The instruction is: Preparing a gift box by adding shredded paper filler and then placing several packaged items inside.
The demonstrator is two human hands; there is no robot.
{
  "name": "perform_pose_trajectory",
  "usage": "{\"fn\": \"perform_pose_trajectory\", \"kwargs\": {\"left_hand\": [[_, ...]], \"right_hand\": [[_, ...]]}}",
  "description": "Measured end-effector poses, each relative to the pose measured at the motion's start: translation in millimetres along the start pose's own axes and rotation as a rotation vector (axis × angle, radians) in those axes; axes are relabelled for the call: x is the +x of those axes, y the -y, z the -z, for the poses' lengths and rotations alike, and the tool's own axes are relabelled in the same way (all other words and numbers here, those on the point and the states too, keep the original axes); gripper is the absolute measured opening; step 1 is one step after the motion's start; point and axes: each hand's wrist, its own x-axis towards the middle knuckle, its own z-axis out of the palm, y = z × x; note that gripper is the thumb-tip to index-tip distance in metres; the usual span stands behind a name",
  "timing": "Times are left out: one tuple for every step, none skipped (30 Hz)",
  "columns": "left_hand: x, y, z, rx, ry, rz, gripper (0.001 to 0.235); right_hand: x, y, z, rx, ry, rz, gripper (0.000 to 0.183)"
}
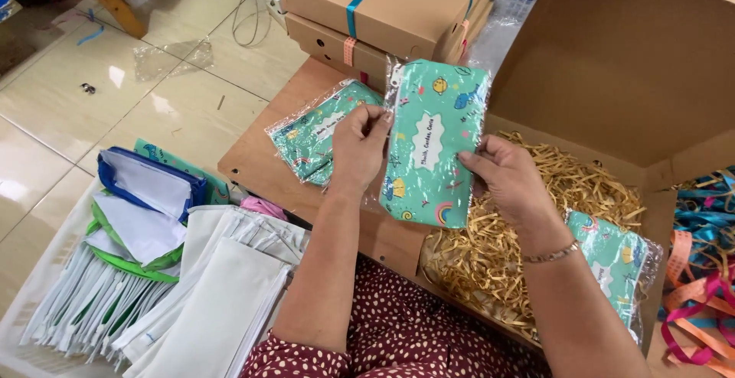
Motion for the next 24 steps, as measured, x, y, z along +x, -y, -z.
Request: {"fn": "perform_pose_trajectory", "kwargs": {"left_hand": [[-4, -1, -9, -0.015, 0.048, -0.007, 0.011], [-9, -2, -19, -0.031, 0.098, -0.011, 0.011], [-17, -7, -27, -0.033, 0.109, -0.011, 0.011], [-23, -13, -36, -0.013, 0.153, -0.017, 0.008], [-30, -19, -46, 0.007, 0.196, -0.025, 0.007], [-37, -23, -55, 0.006, 0.212, -0.025, 0.007], [-45, -27, -64, 0.083, 0.303, 0.015, 0.019], [-53, -30, -73, 0.16, 0.393, 0.056, 0.032], [-62, -51, -78, 0.159, 0.407, 0.057, 0.032], [-70, -72, -83, 0.298, 0.558, 0.16, 0.051], [-79, -94, -87, 0.436, 0.71, 0.259, 0.071], [-85, -93, -95, 0.438, 0.721, 0.256, 0.071], [-92, -93, -103, 0.458, 0.776, 0.268, 0.072], [-98, -92, -110, 0.477, 0.831, 0.278, 0.074], [-103, -89, -118, 0.478, 0.841, 0.275, 0.074], [-110, -86, -125, 0.49, 0.863, 0.275, 0.07], [-116, -83, -131, 0.503, 0.885, 0.274, 0.066], [-121, -74, -136, 0.505, 0.893, 0.272, 0.066], [-126, -66, -141, 0.531, 0.908, 0.227, 0.07], [-131, -58, -146, 0.555, 0.92, 0.183, 0.074], [-134, -52, -149, 0.556, 0.925, 0.181, 0.074], [-137, -47, -152, 0.592, 0.938, 0.112, 0.08], [-139, -42, -155, 0.627, 0.951, 0.043, 0.086], [-140, -49, -154, 0.628, 0.952, 0.041, 0.086]], "right_hand": [[-8, 0, 11, 0.009, -0.002, -0.004, 0.013], [-18, 1, 23, 0.018, -0.007, -0.01, 0.015], [-29, 3, 30, 0.018, -0.018, -0.012, 0.015], [-39, 5, 38, 0.037, -0.052, -0.015, 0.016], [-49, 6, 46, 0.056, -0.086, -0.018, 0.018], [-56, -6, 63, 0.058, -0.102, -0.02, 0.018], [-64, -18, 80, 0.0, -0.144, -0.015, 0.014], [-72, -31, 97, -0.06, -0.184, -0.013, 0.01], [-84, -27, 102, -0.058, -0.198, -0.017, 0.01], [-96, -22, 107, -0.207, -0.244, -0.12, 0.012], [-109, -16, 111, -0.356, -0.286, -0.225, 0.017], [-116, -22, 118, -0.352, -0.296, -0.228, 0.017], [-124, -28, 124, -0.363, -0.353, -0.29, 0.02], [-132, -34, 131, -0.373, -0.409, -0.352, 0.042], [-138, -39, 136, -0.37, -0.419, -0.355, 0.042], [-145, -46, 141, -0.388, -0.415, -0.339, 0.047], [-152, -52, 145, -0.405, -0.411, -0.324, 0.053], [-156, -50, 145, -0.402, -0.418, -0.327, 0.053], [-159, -49, 144, -0.491, -0.428, -0.348, 0.055], [-162, -47, 144, -0.58, -0.434, -0.367, 0.056], [-164, -55, 145, -0.578, -0.439, -0.369, 0.056], [-164, -61, 146, -0.655, -0.426, -0.324, 0.056], [-164, -68, 146, -0.731, -0.413, -0.279, 0.057], [-165, -71, 145, -0.729, -0.415, -0.279, 0.057]]}}
